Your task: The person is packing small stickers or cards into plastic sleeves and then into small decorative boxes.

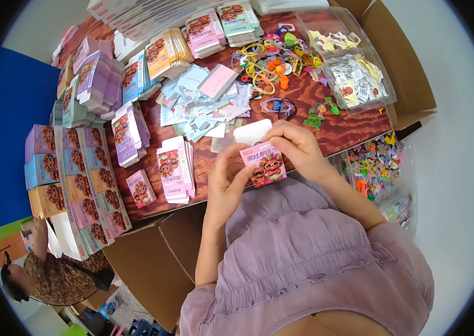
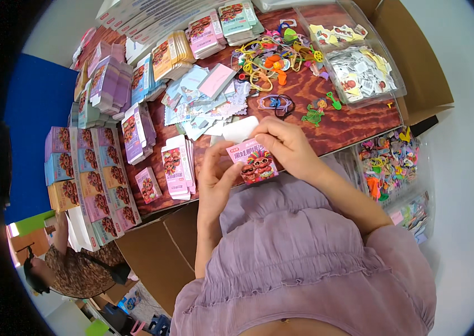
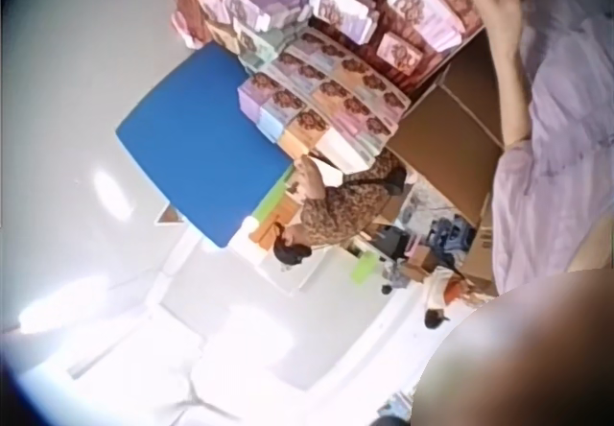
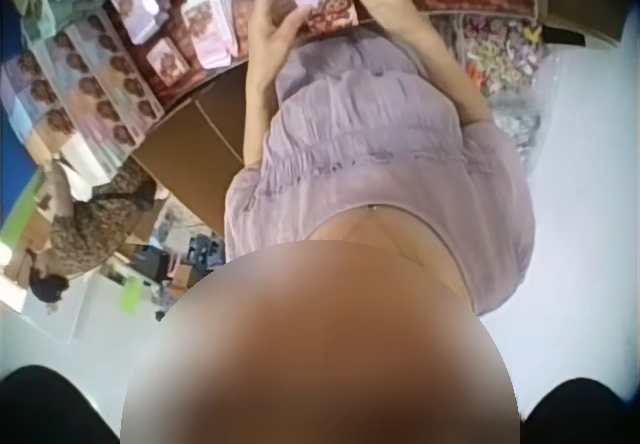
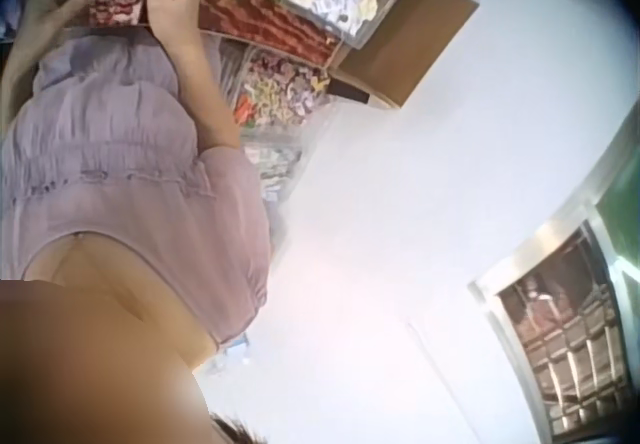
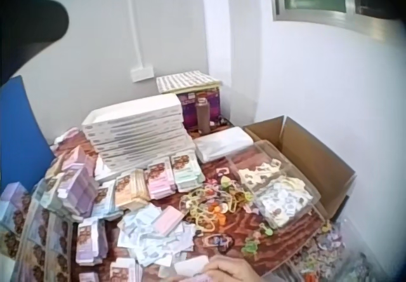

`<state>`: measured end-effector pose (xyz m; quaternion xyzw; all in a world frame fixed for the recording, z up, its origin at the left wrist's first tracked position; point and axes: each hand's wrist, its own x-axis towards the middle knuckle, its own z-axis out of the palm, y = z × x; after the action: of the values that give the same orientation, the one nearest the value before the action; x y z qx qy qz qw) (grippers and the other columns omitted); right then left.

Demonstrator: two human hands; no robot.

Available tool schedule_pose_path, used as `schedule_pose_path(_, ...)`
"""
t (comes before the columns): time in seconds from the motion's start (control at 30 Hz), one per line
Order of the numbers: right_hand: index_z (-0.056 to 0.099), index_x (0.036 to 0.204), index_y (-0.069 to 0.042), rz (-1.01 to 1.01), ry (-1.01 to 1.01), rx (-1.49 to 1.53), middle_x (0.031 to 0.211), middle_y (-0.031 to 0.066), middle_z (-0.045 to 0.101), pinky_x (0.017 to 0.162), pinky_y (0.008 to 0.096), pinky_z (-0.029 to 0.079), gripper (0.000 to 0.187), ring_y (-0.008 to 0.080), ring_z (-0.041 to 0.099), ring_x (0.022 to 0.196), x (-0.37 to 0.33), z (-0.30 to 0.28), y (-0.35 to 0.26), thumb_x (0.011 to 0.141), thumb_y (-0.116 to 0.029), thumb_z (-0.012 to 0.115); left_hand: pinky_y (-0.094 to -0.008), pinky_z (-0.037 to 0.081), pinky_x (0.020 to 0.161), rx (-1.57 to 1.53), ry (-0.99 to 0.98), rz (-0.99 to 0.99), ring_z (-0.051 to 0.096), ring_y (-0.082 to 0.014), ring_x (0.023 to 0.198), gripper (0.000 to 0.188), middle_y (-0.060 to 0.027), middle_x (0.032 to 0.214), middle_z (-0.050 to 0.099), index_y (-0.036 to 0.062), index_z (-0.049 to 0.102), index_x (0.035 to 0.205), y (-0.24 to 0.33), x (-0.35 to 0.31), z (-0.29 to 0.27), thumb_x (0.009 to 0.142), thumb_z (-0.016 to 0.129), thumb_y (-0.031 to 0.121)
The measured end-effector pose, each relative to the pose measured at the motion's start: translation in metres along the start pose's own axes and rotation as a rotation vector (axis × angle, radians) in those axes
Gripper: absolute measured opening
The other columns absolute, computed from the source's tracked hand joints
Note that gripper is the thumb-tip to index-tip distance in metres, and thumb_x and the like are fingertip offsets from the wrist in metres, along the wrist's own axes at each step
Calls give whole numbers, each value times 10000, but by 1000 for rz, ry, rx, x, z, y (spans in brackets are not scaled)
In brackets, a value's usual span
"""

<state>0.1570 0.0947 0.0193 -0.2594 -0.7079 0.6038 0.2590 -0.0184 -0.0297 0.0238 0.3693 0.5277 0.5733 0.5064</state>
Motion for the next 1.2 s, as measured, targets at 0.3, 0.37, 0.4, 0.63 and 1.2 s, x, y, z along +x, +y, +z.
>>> schedule_pose_path(0.3, 608, 1122, 6, -76, -13, 145, 1122, 86, 627, 893, 284, 486, 176, 107, 587, 1059, 2, 10, 6, 955, -46, 585, -289, 555, 787, 202, 131, 41, 681, -191, 972, 461, -159, 1221, 602, 25, 399, 1369, -3, -5, 7, 948, 572, -54)
schedule_pose_path(0.37, 608, 1050, 2, 17, 4, 119, 1042, 69, 640, 838, 264, 497, 135, 94, 609, 991, 2, 14, 15, 925, -36, 639, -315, 565, 792, 343, 107, 33, 690, -217, 974, 484, -183, 1206, 615, 26, 393, 1378, -2, -5, 8, 939, 580, -58)
schedule_pose_path(0.4, 608, 1050, 2, 17, 3, 118, 1042, 69, 640, 838, 264, 497, 135, 94, 609, 991, 2, 16, 13, 925, -36, 639, -315, 565, 792, 342, 109, 34, 690, -217, 974, 484, -183, 1206, 615, 26, 393, 1378, -3, -5, 8, 939, 580, -58)
schedule_pose_path(0.63, 668, 924, 17, 203, 78, 104, 858, 44, 690, 726, 235, 500, 55, 71, 637, 843, 7, 11, -4, 881, -15, 681, -335, 569, 804, 363, 38, -19, 691, -234, 968, 566, -193, 1174, 630, 51, 362, 1433, -6, -7, 3, 928, 589, -65)
schedule_pose_path(1.2, 683, 1063, 21, 152, -49, 259, 983, 51, 700, 827, 275, 502, 170, 111, 644, 932, 2, 2, 4, 915, -52, 640, -309, 538, 833, 263, 18, -106, 655, -184, 973, 528, -146, 1151, 609, 43, 436, 1415, 12, -2, -2, 923, 575, -90)
